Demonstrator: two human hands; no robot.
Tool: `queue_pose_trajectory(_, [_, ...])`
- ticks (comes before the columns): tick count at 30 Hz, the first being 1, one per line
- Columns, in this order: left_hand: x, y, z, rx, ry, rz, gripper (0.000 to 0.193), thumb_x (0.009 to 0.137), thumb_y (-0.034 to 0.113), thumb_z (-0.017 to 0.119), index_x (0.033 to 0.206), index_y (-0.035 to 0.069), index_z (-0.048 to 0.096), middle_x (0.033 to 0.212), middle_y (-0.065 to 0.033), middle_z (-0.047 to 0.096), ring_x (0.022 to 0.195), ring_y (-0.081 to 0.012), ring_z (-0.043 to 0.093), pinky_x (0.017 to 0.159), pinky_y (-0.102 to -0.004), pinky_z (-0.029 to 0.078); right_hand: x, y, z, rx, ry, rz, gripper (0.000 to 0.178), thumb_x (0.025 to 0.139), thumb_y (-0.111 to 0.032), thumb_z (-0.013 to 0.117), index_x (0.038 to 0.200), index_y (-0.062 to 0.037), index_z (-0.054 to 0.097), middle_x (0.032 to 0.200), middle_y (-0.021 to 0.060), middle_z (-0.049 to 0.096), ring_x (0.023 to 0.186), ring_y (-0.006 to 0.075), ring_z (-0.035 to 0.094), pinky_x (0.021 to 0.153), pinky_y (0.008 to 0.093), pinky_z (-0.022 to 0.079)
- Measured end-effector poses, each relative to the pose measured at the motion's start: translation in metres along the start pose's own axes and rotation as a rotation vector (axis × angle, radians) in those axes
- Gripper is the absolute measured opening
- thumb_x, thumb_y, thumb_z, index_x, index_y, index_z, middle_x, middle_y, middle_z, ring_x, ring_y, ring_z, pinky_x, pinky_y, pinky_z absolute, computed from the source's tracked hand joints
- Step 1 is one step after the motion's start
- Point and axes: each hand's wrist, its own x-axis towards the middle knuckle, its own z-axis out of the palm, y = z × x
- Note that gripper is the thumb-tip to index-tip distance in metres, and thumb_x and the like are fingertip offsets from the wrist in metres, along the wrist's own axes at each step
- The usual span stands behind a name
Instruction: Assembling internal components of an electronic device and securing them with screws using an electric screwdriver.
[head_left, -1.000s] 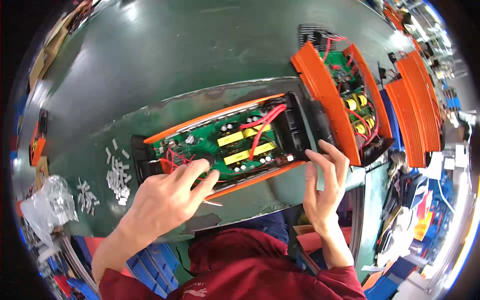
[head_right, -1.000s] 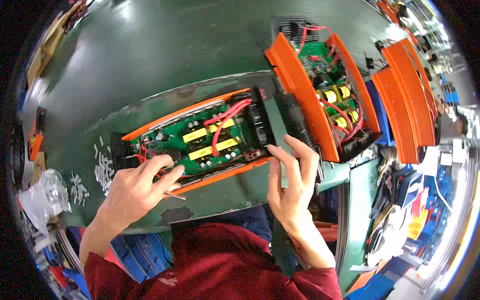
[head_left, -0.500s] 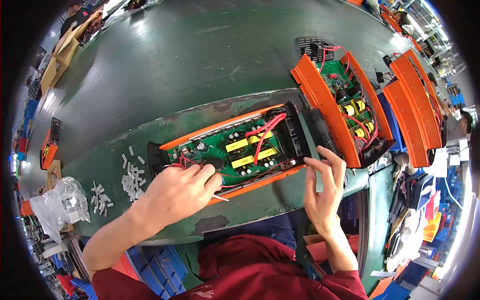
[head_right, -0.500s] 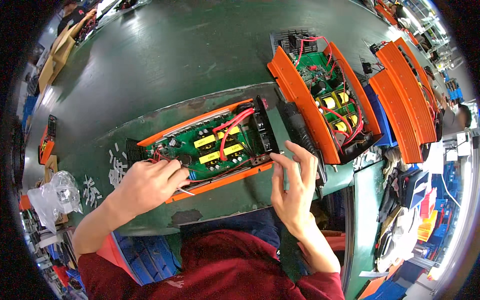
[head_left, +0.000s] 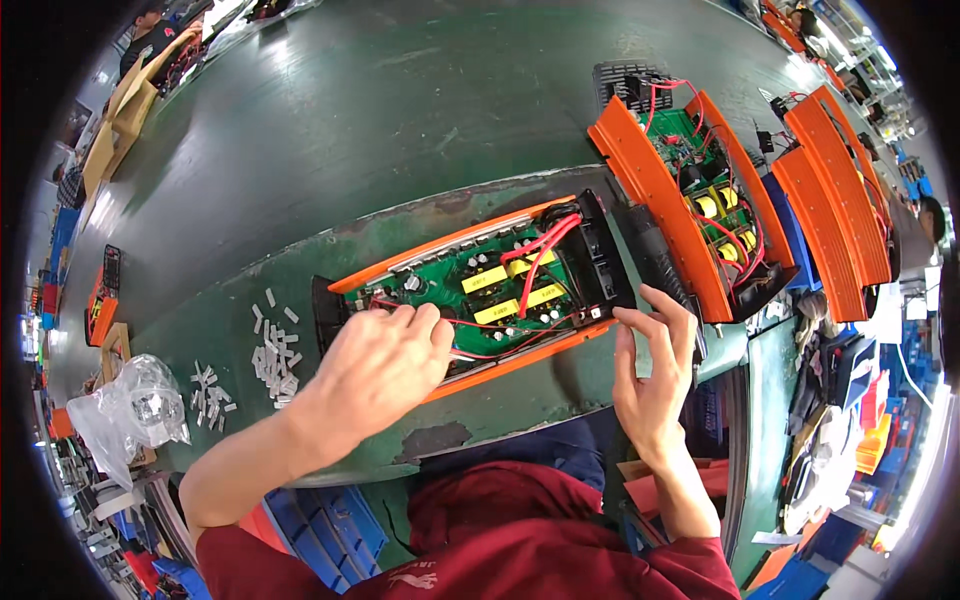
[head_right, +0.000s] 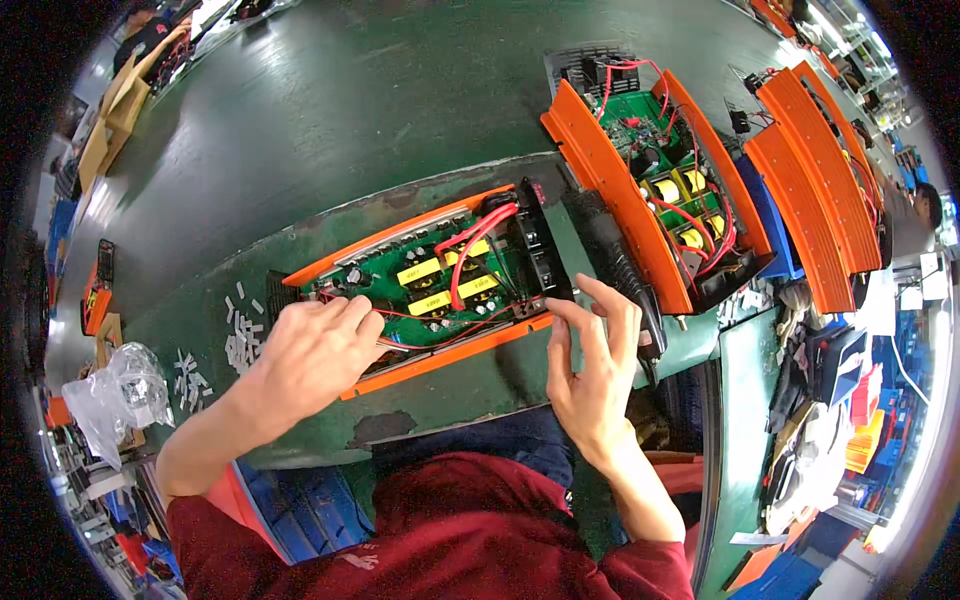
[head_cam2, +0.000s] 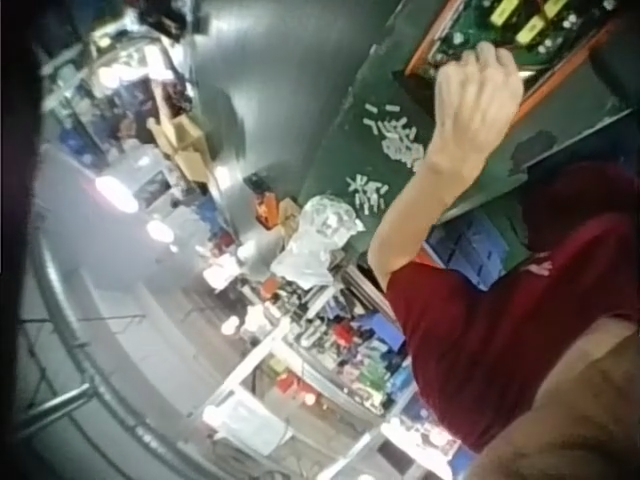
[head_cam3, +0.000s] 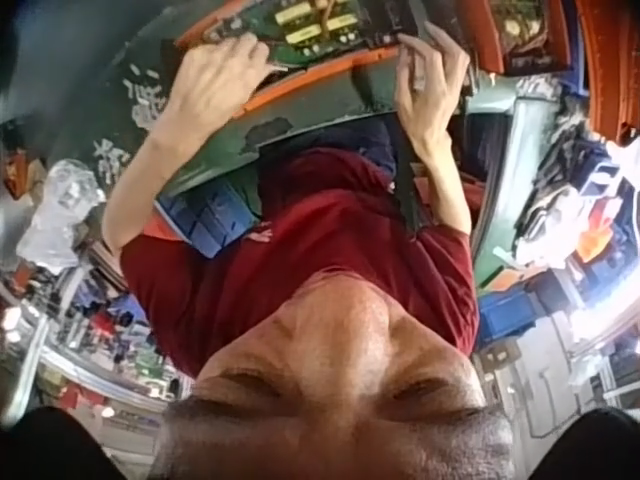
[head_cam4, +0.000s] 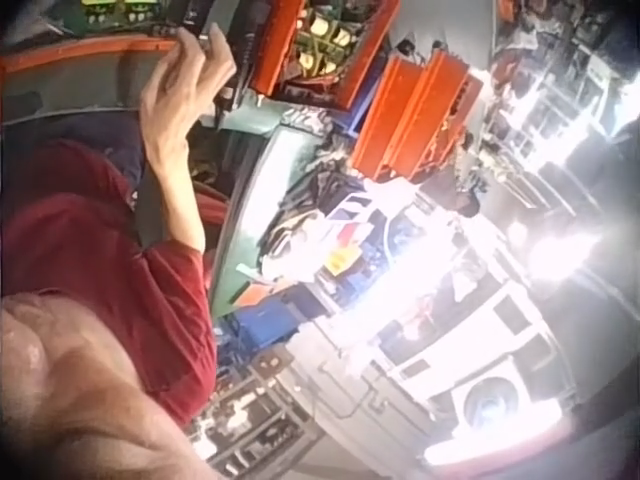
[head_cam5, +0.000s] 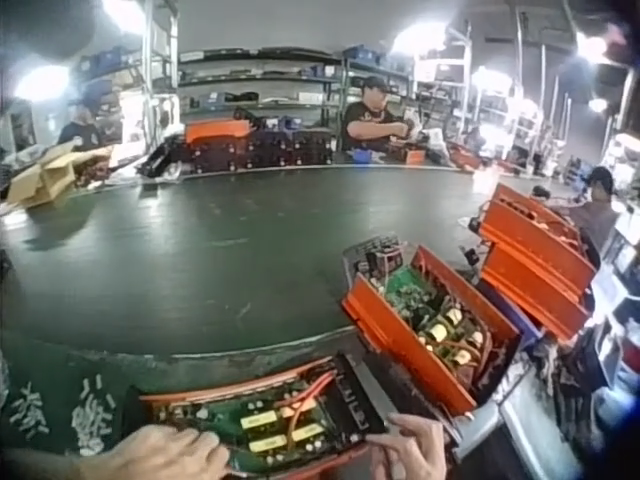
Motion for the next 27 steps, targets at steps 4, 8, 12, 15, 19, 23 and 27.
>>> queue_pose_trajectory(4, [-0.008, 0.012, 0.002, 0.099, 0.022, -0.073, 0.021, 0.08, 0.018, 0.073, 0.087, 0.007, 0.057, 0.086, -0.0054, 0.056, 0.077, -0.0182, 0.065, 0.062, -0.0336, 0.053, -0.003, -0.003, 0.0, -0.02, -0.025, 0.01, 0.028, 0.086, 0.006, 0.068, 0.111, -0.0055, 0.069, 0.13, 0.0168, 0.057, 0.109, 0.0336, 0.055, 0.094, 0.0428, 0.047])
queue_pose_trajectory(8, [-0.015, 0.013, 0.006, 0.061, 0.063, -0.086, 0.019, 0.08, 0.016, 0.071, 0.089, 0.006, 0.058, 0.089, -0.0051, 0.057, 0.077, -0.017, 0.064, 0.062, -0.0322, 0.052, -0.009, 0.004, 0.001, -0.026, -0.065, 0.034, 0.026, 0.085, 0.007, 0.068, 0.108, -0.0053, 0.071, 0.127, 0.0169, 0.058, 0.11, 0.0337, 0.055, 0.093, 0.0423, 0.046])
queue_pose_trajectory(12, [-0.014, 0.005, 0.009, -0.029, 0.127, -0.068, 0.019, 0.08, 0.015, 0.071, 0.096, 0.008, 0.063, 0.093, -0.0046, 0.061, 0.074, -0.017, 0.065, 0.059, -0.0313, 0.052, -0.012, 0.006, 0.006, -0.007, -0.072, 0.052, 0.029, 0.084, 0.011, 0.067, 0.109, -0.0054, 0.07, 0.125, 0.0172, 0.058, 0.105, 0.0329, 0.057, 0.091, 0.0418, 0.047])
queue_pose_trajectory(15, [-0.006, -0.006, 0.002, -0.448, 0.229, -0.084, 0.022, 0.077, 0.015, 0.08, 0.094, 0.009, 0.067, 0.083, -0.0031, 0.061, 0.066, -0.0188, 0.064, 0.055, -0.0321, 0.049, -0.013, 0.009, 0.007, 0.008, -0.069, 0.074, 0.03, 0.084, 0.011, 0.067, 0.109, -0.0057, 0.07, 0.124, 0.0176, 0.058, 0.101, 0.0323, 0.056, 0.088, 0.0416, 0.047])
queue_pose_trajectory(19, [0.013, -0.018, -0.015, -0.783, 0.254, -0.139, 0.011, 0.085, 0.012, 0.081, 0.091, 0.007, 0.074, 0.075, -0.0046, 0.065, 0.059, -0.0185, 0.061, 0.053, -0.0332, 0.045, -0.01, 0.01, 0.009, -0.002, -0.073, 0.037, 0.032, 0.082, 0.011, 0.068, 0.108, -0.0065, 0.07, 0.124, 0.0195, 0.058, 0.103, 0.0334, 0.056, 0.09, 0.0424, 0.047])
queue_pose_trajectory(23, [0.031, -0.033, -0.005, -0.587, 0.395, -0.233, 0.011, 0.089, 0.005, 0.075, 0.1, 0.004, 0.074, 0.082, -0.0091, 0.07, 0.058, -0.0192, 0.057, 0.053, -0.0316, 0.044, -0.011, 0.011, 0.007, 0.006, -0.106, 0.048, 0.033, 0.079, 0.008, 0.071, 0.108, -0.0081, 0.071, 0.128, 0.019, 0.057, 0.114, 0.0363, 0.055, 0.096, 0.0445, 0.045])
queue_pose_trajectory(27, [0.031, -0.037, -0.007, -0.654, 0.326, -0.35, 0.016, 0.09, 0.0, 0.07, 0.105, 0.003, 0.075, 0.073, -0.0087, 0.06, 0.057, -0.0158, 0.048, 0.054, -0.0289, 0.039, -0.004, 0.007, -0.005, -0.073, -0.097, -0.066, 0.034, 0.076, 0.002, 0.078, 0.108, -0.0098, 0.074, 0.135, 0.0193, 0.056, 0.122, 0.039, 0.054, 0.101, 0.0472, 0.044])
